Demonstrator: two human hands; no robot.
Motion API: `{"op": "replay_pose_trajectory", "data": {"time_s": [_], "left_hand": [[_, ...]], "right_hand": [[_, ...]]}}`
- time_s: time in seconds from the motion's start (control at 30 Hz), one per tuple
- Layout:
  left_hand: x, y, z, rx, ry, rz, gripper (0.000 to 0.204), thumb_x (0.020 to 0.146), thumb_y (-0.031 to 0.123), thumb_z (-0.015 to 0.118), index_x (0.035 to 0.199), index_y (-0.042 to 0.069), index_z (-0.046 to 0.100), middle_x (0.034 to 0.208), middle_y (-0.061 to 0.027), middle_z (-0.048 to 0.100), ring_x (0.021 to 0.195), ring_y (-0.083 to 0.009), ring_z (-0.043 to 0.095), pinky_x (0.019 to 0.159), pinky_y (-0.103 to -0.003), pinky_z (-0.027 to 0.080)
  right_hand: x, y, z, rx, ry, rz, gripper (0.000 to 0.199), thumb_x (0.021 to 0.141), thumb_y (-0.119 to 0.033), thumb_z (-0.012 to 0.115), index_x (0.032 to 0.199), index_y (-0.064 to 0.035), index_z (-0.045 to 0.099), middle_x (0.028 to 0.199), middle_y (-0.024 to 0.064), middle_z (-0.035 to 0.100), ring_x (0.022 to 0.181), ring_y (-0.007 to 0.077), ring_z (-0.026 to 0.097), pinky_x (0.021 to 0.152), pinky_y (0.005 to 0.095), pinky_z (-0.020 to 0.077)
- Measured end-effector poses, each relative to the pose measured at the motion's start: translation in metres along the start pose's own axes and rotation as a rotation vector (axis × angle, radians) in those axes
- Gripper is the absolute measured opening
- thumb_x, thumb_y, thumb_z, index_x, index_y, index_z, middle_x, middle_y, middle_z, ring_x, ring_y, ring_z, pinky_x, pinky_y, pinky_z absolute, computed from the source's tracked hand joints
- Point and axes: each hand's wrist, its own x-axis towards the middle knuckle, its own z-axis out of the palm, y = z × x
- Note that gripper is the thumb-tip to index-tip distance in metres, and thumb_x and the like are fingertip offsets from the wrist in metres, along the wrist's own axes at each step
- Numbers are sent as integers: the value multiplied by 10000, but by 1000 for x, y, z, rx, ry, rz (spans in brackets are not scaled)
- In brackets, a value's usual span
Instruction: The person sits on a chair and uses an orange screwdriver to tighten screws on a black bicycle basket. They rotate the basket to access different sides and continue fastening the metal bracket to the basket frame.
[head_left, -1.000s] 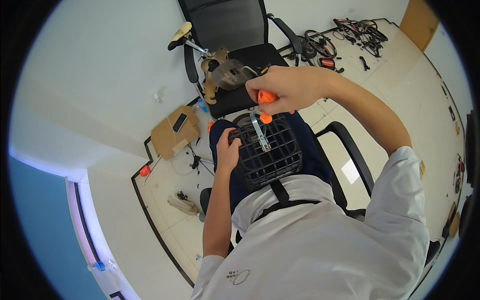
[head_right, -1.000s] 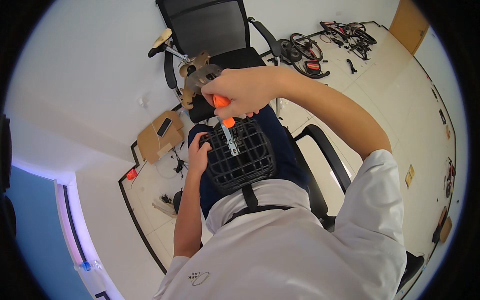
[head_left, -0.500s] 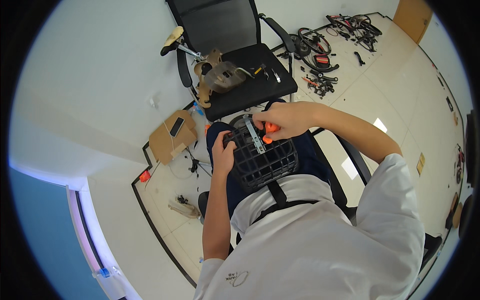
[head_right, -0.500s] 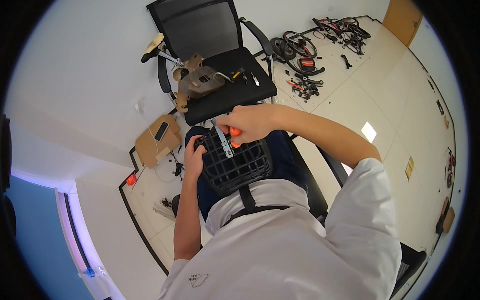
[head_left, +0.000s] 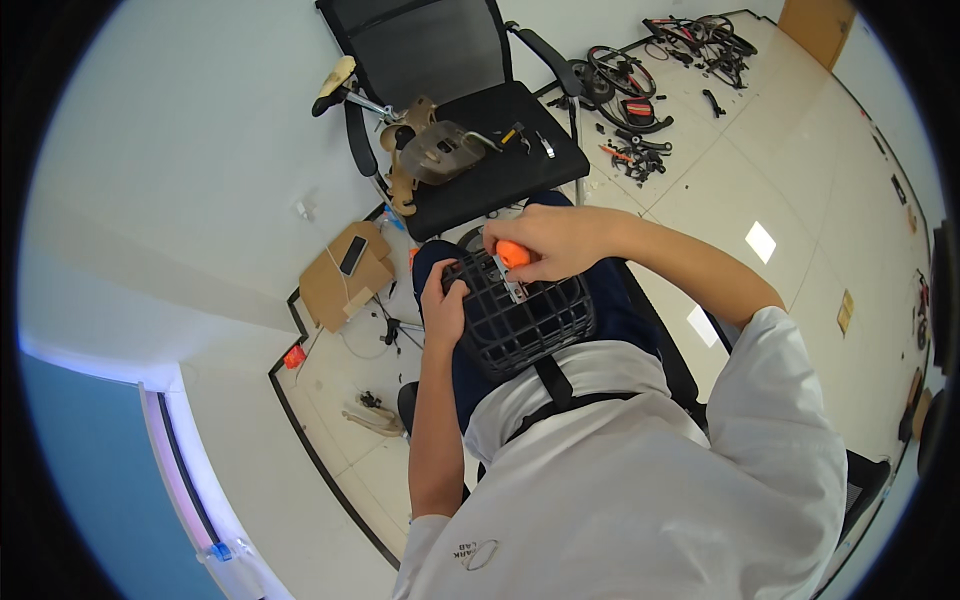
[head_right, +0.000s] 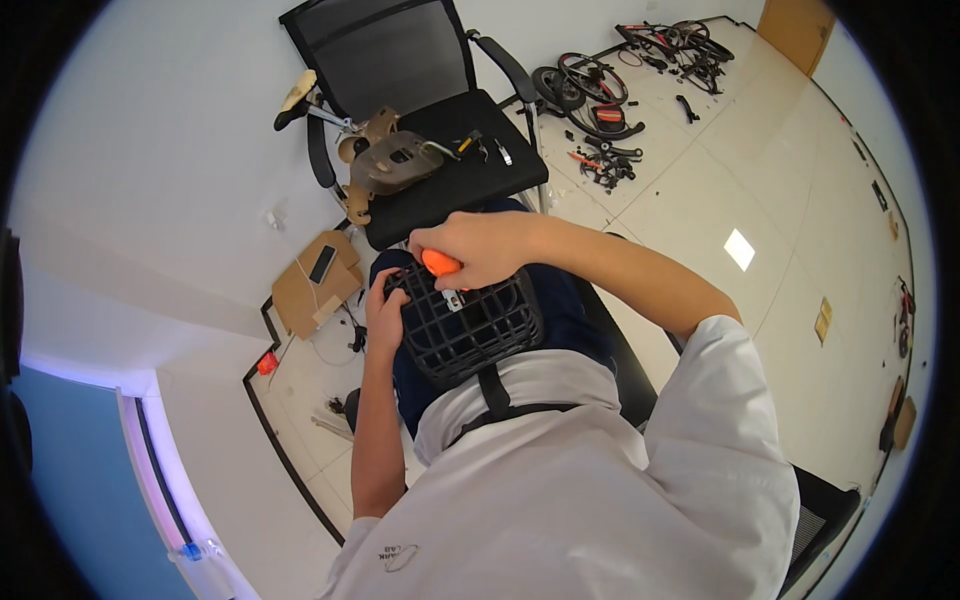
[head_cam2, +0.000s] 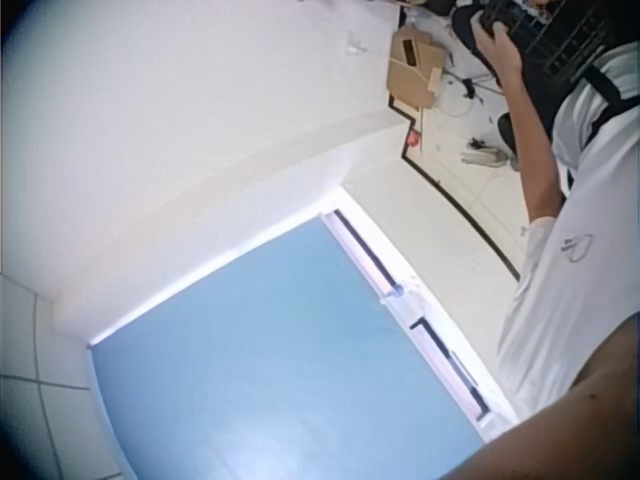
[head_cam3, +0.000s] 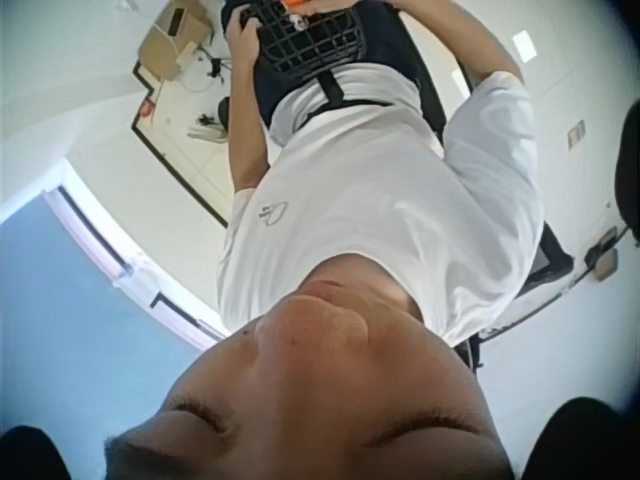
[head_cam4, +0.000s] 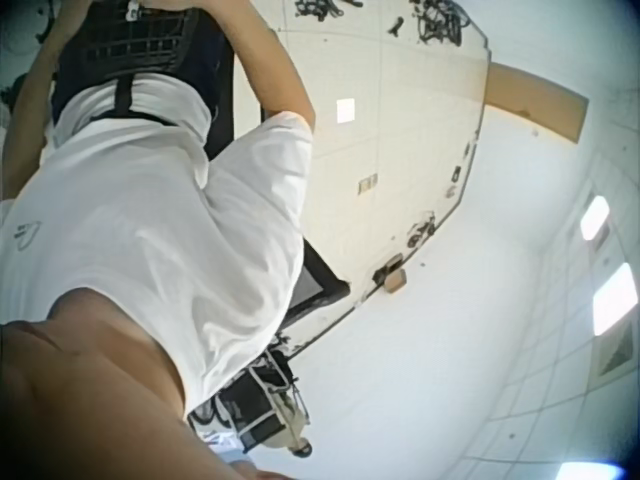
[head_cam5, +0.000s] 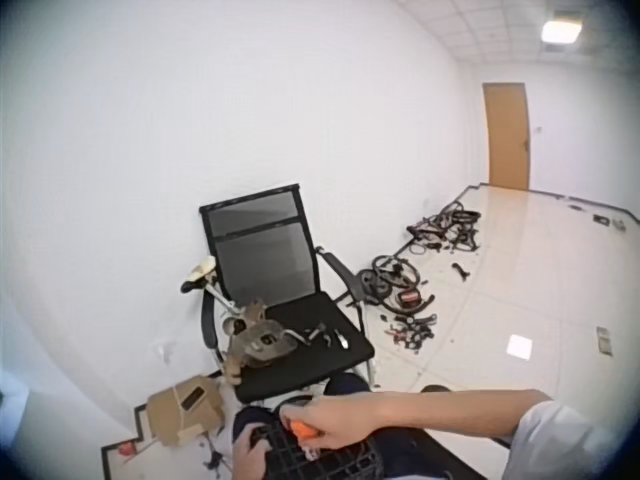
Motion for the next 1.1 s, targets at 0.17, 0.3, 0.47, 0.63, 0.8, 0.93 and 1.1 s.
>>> {"op": "replay_pose_trajectory", "data": {"time_s": [0.17,0.3,0.47,0.63,0.8,0.93,1.1], "left_hand": [[0,2,1,-21,-11,-17,305,792,99,540,1081,11,580,783,-29,551,695,-113,503,658,-260,426],[-3,11,3,4,-5,-22,299,802,102,538,1083,9,581,789,-34,560,707,-114,512,663,-263,429],[-2,6,3,10,-2,-10,303,808,103,540,1093,8,578,806,-36,568,714,-116,520,673,-264,434],[0,5,1,12,-21,21,312,805,99,539,1099,2,575,830,-48,584,729,-124,539,690,-263,446],[-1,5,1,7,-12,68,320,796,92,543,1101,2,573,841,-52,580,743,-133,540,703,-268,451],[-1,7,-1,13,-25,40,321,795,98,542,1101,2,572,828,-50,574,741,-125,530,700,-272,445],[-4,11,4,29,-42,-27,309,806,83,507,1098,-1,564,873,-24,557,771,-103,510,718,-236,429]], "right_hand": [[-2,9,-12,18,95,-46,240,843,-139,659,1000,-20,523,784,118,634,661,234,654,615,311,521],[-18,19,-32,-81,101,58,200,808,-125,629,941,-8,536,753,111,634,638,234,633,603,324,513],[-38,35,-31,-149,144,172,180,779,-118,604,916,-2,599,721,100,629,625,233,623,586,329,498],[-23,1,-20,98,171,10,254,772,-129,757,941,-12,609,783,77,655,653,160,644,609,265,536],[3,-8,8,109,51,-41,275,762,-174,759,924,-23,596,753,63,641,647,149,632,595,293,513],[6,25,11,158,342,8,317,734,-203,718,946,-10,586,714,99,651,660,200,650,602,318,513],[-22,67,11,397,385,131,317,758,-89,644,1057,-52,545,858,10,596,771,108,580,716,249,476]]}}
